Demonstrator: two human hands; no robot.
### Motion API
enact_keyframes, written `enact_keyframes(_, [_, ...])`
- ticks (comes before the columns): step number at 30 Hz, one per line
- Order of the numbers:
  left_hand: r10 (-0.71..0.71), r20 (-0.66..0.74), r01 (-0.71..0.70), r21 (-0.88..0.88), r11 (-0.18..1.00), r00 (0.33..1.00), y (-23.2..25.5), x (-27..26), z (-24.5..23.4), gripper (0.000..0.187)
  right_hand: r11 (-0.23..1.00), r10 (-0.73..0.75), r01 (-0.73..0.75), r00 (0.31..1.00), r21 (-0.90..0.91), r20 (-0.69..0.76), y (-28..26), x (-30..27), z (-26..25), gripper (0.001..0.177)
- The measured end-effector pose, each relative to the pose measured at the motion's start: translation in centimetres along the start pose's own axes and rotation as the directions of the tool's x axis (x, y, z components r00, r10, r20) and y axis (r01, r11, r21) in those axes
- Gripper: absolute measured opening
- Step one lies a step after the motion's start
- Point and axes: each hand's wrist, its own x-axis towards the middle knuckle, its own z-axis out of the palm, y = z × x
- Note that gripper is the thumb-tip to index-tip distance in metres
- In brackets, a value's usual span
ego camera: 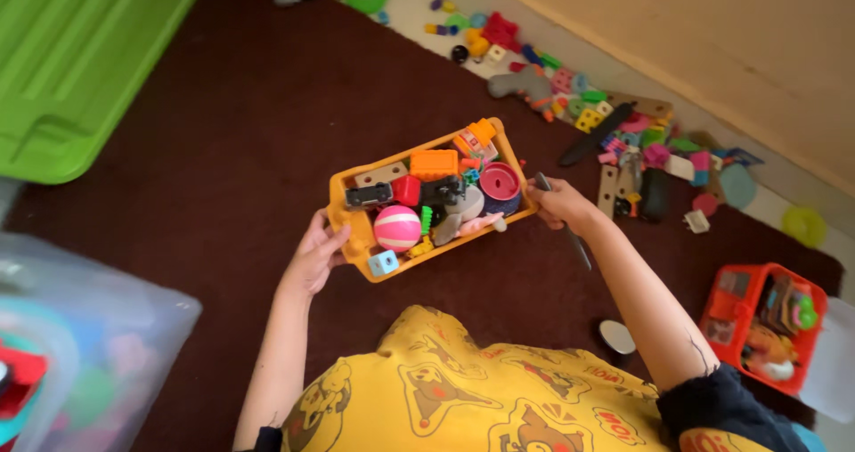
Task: The person sorts various small toys and blocks from the floor into multiple plastic storage containers. They handle items one by one, placing them into orange, blue, and yellow bins, and close the containers after filling them.
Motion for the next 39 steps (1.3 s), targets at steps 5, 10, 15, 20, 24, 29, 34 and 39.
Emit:
enact_keyframes(5, [0.11,-0.107,-0.103,0.072,0.992,0.988,2.2,-1.8,-5.9,0.055,0.996,-0.079,0.072,0.988,0.056,0.135,-1.8,1.4,5.7,0.02])
enact_keyframes(10, [0.163,-0.234,-0.116,0.201,0.973,0.958,5.9,-3.4,-12.4,0.06,0.988,-0.099,0.075,0.976,0.131,0.191,-3.0,2.8,13.0,0.023])
enact_keyframes(15, [0.112,-0.319,-0.027,0.262,0.965,0.941,8.5,-4.1,-15.7,0.056,0.969,-0.204,0.168,0.958,0.179,0.204,-2.7,3.3,17.7,0.025])
enact_keyframes(20, [0.042,-0.3,0.025,0.217,0.976,0.953,7.9,-3.5,-17.3,0.058,0.983,-0.162,0.143,0.972,0.118,0.17,-2.0,3.6,19.2,0.026])
enact_keyframes(24, [0.005,-0.329,0.07,0.218,0.974,0.944,7.6,-2.7,-19.8,0.058,0.973,-0.222,0.201,0.952,0.116,0.21,-1.8,3.5,19.1,0.028])
enact_keyframes(29, [0.046,-0.568,0.244,0.423,0.873,0.822,10.1,-2.0,-21.4,0.062,0.946,-0.317,0.323,0.923,0.01,0.216,-2.5,5.5,12.3,0.027])
enact_keyframes(34, [0.545,-0.472,0.029,0.774,0.633,0.693,14.0,-1.9,-14.1,0.076,0.912,-0.301,0.331,0.941,0.24,-0.155,-0.5,8.2,-2.7,0.033])
enact_keyframes(39, [0.541,-0.377,0.093,0.873,0.479,0.752,18.2,1.1,1.8,0.075,0.743,0.102,0.288,0.843,0.604,-0.528,6.9,10.9,-11.1,0.041])
